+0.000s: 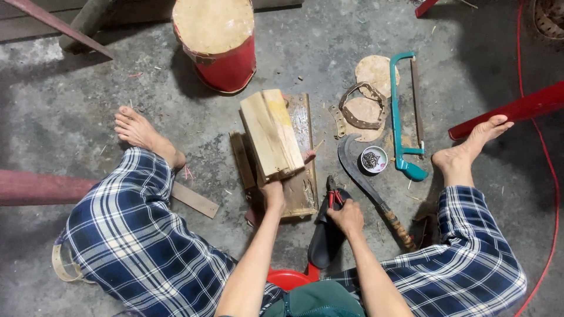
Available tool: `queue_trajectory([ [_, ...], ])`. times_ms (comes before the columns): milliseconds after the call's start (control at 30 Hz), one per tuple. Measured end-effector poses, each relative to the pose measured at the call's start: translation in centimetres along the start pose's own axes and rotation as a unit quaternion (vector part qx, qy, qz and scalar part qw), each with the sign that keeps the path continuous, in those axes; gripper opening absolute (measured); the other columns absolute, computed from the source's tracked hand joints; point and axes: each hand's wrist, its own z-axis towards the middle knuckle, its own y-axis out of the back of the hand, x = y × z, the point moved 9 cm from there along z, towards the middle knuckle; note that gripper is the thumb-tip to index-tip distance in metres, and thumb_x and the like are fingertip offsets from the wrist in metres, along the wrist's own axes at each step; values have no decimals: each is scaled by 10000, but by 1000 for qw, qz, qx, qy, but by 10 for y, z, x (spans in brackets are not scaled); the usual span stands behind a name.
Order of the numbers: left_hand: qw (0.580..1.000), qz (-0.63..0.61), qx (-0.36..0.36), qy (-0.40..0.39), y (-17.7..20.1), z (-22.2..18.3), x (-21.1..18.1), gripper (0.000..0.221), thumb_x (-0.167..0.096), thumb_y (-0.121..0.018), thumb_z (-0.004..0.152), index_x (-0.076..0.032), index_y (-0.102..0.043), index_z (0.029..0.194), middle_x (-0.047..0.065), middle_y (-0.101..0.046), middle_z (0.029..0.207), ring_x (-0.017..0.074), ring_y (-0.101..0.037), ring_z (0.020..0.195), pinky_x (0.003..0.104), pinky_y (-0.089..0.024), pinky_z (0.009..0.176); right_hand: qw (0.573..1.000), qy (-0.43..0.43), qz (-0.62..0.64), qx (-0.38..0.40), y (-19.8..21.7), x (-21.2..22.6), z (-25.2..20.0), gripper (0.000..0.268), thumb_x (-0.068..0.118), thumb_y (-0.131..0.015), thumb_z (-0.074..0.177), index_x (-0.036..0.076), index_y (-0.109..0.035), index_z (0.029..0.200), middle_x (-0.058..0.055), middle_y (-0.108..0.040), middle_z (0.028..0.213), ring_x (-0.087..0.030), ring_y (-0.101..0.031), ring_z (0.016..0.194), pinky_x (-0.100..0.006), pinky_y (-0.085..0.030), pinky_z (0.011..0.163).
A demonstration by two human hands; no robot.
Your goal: Assembling a wooden frame by aligning slats and securing them with pliers.
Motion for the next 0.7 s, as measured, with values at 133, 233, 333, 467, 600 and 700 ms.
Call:
queue_trajectory([
  [133,987,52,-133,-73,20,3,-28,224,-76,-600,894,-181,-794,930,-11,-754,806,150,-743,833,289,-581,738,999,-11,28,-11,5,5,-3,639,369,-796,701,54,-576,1212,-224,-655,1165,-467,-668,1137,-575,-542,962],
  [233,740,-645,-101,163,26,-21,-7,535,-283,-725,914,-258,-565,1423,53,-719,1196,259,-665,1161,465,-514,976,999,-41,6,23,10,17,-19,602,319,-711,744,74,-521,1260,-203,-651,1171,-458,-666,1154,-574,-529,976],
  [333,700,-698,-147,5,191,-83,-62,560,68,-589,878,20,-499,1429,330,-569,1349,448,-487,1352,528,-419,1124,997,-62,13,36,2,6,-15,620,324,-699,727,92,-507,1268,-201,-671,1163,-463,-674,1137,-579,-529,959],
  [467,764,-622,-169,-39,155,-50,-61,684,74,-644,786,-224,-571,1397,96,-655,1312,305,-574,1302,439,-463,1121,995,-83,40,49,5,-4,-11,697,361,-731,707,146,-484,1322,-205,-697,1181,-457,-678,1147,-569,-535,945],
  [600,803,-563,-190,-48,152,-54,-56,594,25,-635,828,-147,-545,1390,161,-643,1340,356,-573,1301,488,-423,1147,990,-79,100,55,47,41,-53,723,336,-712,702,189,-508,1380,-213,-710,1221,-437,-662,1192,-526,-518,1000],
  [700,795,-566,-210,-63,186,-70,-64,534,15,-631,860,-133,-565,1369,159,-664,1311,362,-595,1271,490,-448,1119,987,-38,153,41,78,86,-85,670,259,-671,740,150,-514,1382,-250,-702,1214,-448,-652,1202,-531,-510,1014],
])
